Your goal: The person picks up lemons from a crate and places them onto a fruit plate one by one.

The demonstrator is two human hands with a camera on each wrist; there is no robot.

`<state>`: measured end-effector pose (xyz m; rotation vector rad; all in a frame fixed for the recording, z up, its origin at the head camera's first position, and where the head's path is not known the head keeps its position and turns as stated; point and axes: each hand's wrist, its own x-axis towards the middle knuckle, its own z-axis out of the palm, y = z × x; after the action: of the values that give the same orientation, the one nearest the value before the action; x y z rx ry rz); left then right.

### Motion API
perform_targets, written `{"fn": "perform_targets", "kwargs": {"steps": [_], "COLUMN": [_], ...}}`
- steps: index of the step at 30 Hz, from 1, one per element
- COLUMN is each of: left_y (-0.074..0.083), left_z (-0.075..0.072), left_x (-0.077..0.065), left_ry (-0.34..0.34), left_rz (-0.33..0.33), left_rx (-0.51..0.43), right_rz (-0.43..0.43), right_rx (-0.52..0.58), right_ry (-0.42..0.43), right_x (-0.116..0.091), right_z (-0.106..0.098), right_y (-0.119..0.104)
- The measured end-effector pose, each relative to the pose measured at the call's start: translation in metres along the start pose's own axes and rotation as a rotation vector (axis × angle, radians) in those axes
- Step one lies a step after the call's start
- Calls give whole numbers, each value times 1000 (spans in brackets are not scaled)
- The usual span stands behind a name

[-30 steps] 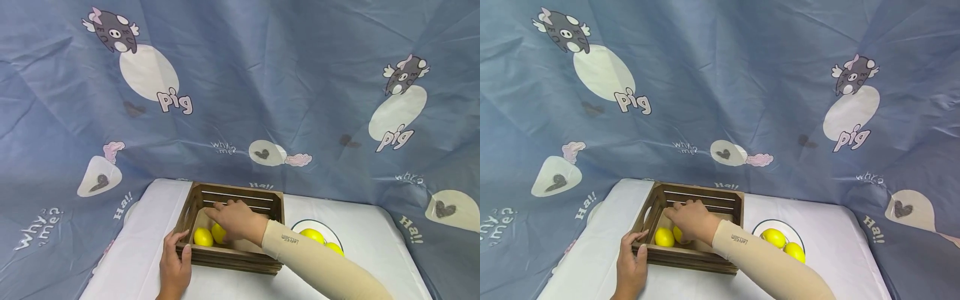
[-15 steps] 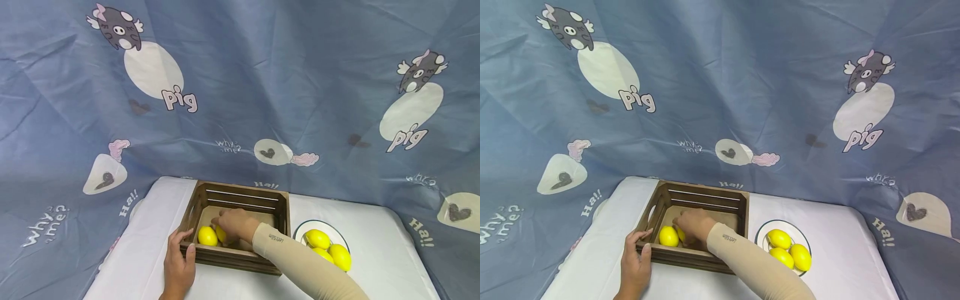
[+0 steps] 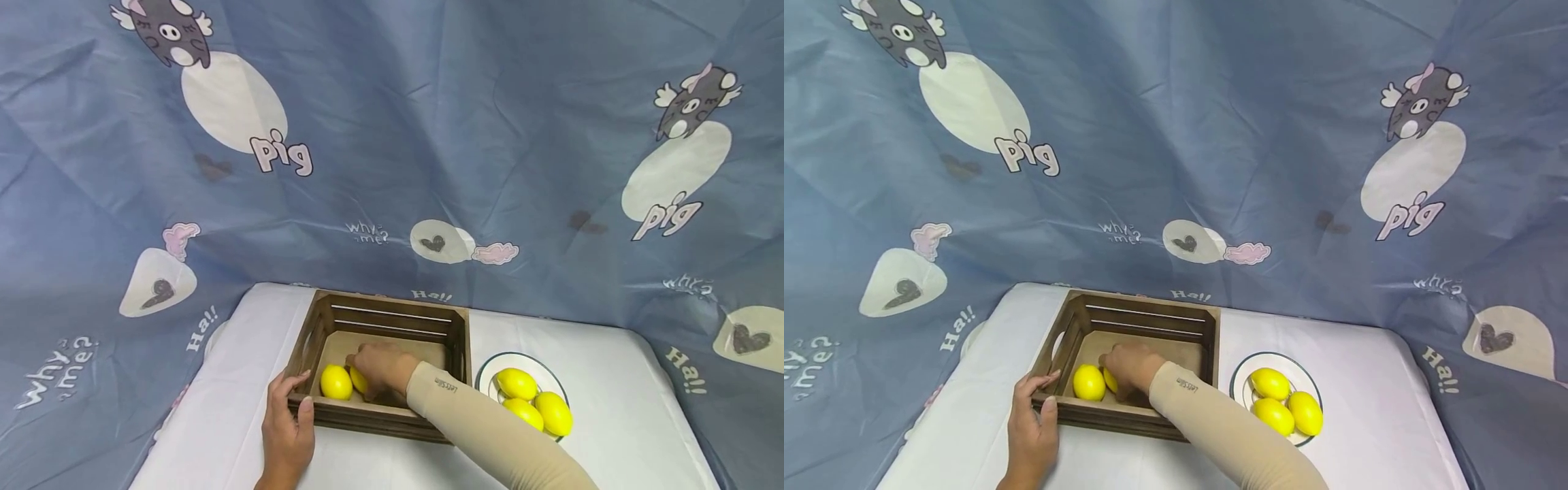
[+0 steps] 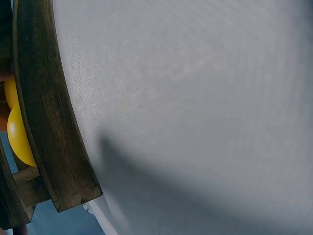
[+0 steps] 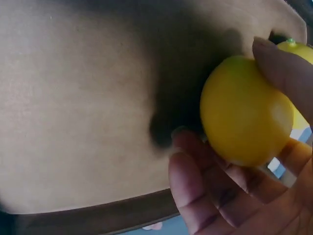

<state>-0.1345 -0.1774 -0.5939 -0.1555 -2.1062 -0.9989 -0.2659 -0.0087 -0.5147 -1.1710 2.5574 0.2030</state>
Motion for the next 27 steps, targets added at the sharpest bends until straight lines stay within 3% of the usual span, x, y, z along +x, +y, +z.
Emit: {"fn": "perform_targets", "kwargs": {"steps": [6, 16, 27], "left_y": [1, -1, -3], "left_z": [-3, -1, -1], "left_x": [-1, 0, -2], "left_ry": [5, 2, -5], "left_rz": [-5, 2, -13], "left_rx": [-2, -10, 0], "right_rz": [16, 110, 104], "right_rx": [-2, 149, 221], "right_ry": [5, 68, 113], "right_x": [1, -1, -4], "right_z": [-2, -14, -20], "right_y": [0, 10, 18]}}
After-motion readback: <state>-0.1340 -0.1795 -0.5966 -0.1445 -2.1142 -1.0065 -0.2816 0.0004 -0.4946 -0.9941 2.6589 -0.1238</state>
